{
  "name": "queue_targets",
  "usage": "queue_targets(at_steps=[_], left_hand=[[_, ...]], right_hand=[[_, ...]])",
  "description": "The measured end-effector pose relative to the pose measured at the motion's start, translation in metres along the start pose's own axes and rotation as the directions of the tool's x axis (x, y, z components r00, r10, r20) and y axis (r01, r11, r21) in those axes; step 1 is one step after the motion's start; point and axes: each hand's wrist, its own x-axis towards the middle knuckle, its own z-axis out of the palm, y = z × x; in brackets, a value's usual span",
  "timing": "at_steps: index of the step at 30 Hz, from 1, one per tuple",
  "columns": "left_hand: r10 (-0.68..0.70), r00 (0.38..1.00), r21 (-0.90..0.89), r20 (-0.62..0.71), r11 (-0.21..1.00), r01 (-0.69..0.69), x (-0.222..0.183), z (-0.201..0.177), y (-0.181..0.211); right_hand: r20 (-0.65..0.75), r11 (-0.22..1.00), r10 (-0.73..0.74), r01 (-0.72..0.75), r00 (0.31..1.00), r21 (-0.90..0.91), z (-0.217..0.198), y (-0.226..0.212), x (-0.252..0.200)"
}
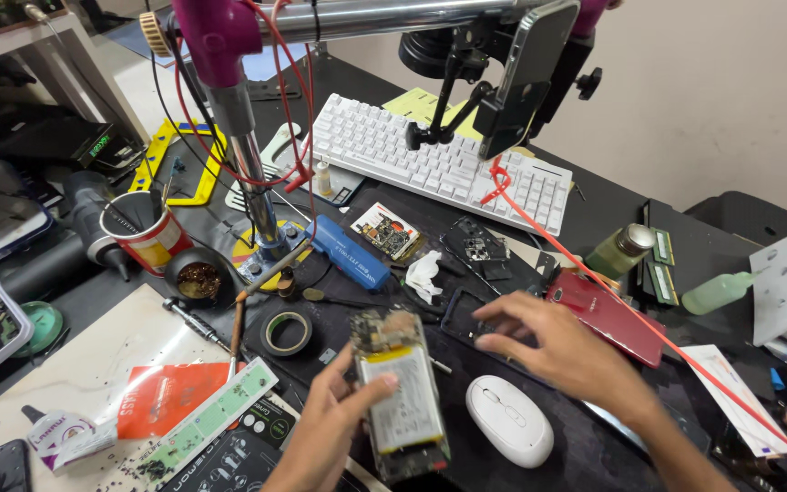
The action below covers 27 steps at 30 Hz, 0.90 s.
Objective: The person is repairing a smartphone, handling internal electronic components and using a blue pry tool to align the battery and cables within the device frame.
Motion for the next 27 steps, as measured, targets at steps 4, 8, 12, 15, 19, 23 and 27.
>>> queue_targets(at_steps=[4,8,12,15,19,23,27], left_hand=[[0.003,0.999,-0.060,-0.050,0.998,-0.006,-0.004,-0.001,0.016],[-0.027,0.995,-0.066,-0.096,0.998,0.020,-0.006,0.002,0.021],[-0.034,0.994,-0.054,-0.105,0.998,0.029,-0.007,0.003,0.019],[-0.006,0.994,0.044,-0.111,0.999,0.011,-0.009,0.001,0.015],[-0.006,0.996,-0.002,-0.086,1.000,0.006,-0.011,0.001,0.012],[-0.007,0.999,-0.113,-0.047,0.994,0.002,-0.009,-0.002,0.008],[-0.062,0.996,-0.201,-0.070,0.978,0.047,0.002,-0.012,-0.008]], right_hand=[[-0.001,0.936,0.061,-0.058,0.998,-0.348,-0.018,0.004,-0.012],[0.058,0.903,0.125,-0.089,0.990,-0.421,-0.016,0.010,-0.012],[0.102,0.870,0.250,-0.177,0.963,-0.461,-0.013,0.011,-0.011],[0.113,0.863,0.243,-0.162,0.963,-0.478,-0.012,0.004,-0.011],[0.100,0.841,0.243,-0.158,0.965,-0.517,-0.015,-0.006,-0.016],[0.018,0.865,0.101,-0.079,0.995,-0.495,-0.025,-0.012,-0.022],[-0.088,0.924,-0.002,-0.032,0.996,-0.381,-0.029,-0.018,-0.028]])
